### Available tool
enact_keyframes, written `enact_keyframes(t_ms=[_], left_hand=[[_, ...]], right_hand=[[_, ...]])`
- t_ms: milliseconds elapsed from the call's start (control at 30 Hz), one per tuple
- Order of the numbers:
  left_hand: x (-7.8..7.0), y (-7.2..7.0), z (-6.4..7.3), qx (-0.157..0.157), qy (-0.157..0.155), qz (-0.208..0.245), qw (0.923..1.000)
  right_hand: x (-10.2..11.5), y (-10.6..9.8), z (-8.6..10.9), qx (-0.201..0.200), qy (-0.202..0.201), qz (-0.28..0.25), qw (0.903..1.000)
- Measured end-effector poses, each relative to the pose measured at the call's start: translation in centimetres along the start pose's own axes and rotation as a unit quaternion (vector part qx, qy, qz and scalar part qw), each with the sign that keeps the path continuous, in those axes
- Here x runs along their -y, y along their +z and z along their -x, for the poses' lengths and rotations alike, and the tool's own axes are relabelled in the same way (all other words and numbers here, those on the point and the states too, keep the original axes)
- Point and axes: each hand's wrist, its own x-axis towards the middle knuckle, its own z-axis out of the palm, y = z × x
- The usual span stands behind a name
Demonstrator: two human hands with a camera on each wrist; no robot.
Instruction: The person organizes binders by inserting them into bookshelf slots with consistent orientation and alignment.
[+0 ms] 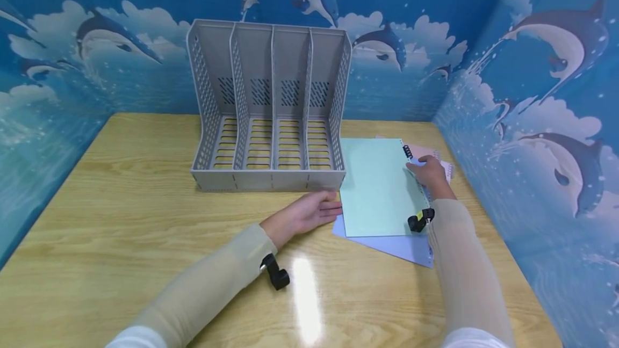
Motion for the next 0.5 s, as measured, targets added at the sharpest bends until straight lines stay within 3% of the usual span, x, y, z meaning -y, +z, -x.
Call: enact_keyframes(t_ms=[267,500], left_hand=[[0.16,-0.1,-0.11,-0.002,-0.005,0.012,0.9999],[0.67,-0.29,-0.3,0.008,0.006,0.016,0.9998]], right_hand=[[-0.47,0.2,-0.46,0.02,0.008,0.0,0.9998],[-0.63,0.05,-0.38,0.032,0.025,-0.037,0.9985]])
